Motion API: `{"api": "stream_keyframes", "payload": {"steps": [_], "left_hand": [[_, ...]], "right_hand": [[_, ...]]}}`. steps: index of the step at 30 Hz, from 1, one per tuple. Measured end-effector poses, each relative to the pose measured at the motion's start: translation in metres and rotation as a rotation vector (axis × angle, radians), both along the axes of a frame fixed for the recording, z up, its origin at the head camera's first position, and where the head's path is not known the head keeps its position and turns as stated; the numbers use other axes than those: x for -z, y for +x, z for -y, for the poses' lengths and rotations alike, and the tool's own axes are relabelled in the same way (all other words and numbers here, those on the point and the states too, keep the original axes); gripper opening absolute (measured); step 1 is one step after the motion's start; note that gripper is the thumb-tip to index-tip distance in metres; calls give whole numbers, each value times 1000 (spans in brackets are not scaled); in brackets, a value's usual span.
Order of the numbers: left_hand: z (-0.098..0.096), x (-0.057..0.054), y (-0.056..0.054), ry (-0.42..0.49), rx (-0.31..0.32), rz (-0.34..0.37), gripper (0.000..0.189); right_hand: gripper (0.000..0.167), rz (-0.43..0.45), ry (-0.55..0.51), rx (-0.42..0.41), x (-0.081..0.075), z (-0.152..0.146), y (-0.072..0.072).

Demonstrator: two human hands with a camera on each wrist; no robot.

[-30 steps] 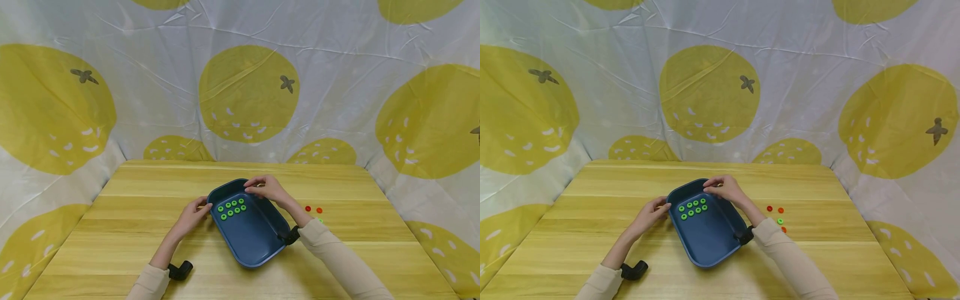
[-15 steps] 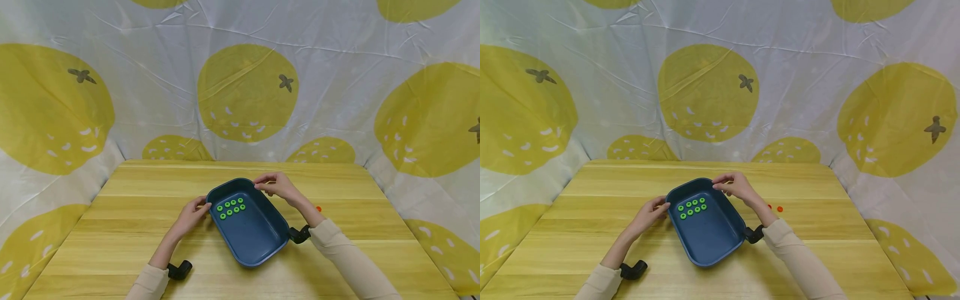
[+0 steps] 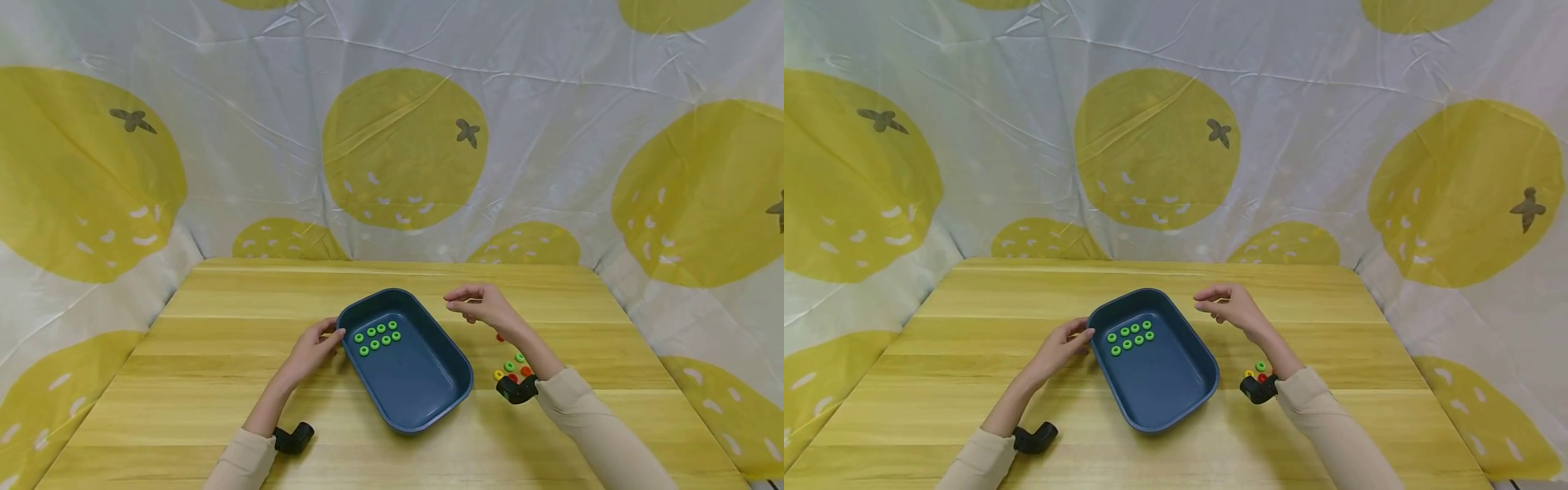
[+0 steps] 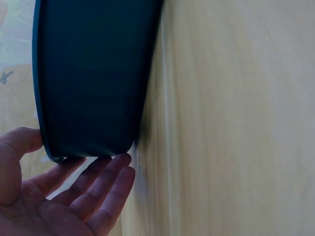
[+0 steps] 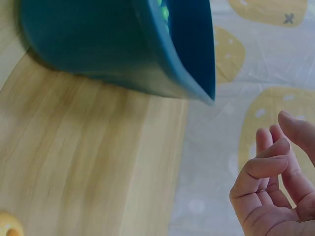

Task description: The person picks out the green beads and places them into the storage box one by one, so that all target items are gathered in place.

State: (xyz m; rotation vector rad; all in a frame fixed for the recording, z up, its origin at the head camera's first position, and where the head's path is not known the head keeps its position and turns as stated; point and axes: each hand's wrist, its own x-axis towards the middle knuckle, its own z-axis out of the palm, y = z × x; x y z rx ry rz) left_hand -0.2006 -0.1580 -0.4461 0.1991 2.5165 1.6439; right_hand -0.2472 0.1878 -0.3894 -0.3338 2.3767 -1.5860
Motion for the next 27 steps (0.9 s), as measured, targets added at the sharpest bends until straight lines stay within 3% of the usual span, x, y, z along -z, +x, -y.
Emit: {"api": "stream_keyframes", "payload": {"steps": [16,27], "left_hand": [[1,1,0,1,11,4,45],[1,0,-1,7,9,4,44]], "right_hand": [[35,20,53,64,10,-39,16],[40,40,96,30,25,-70,30]]}}
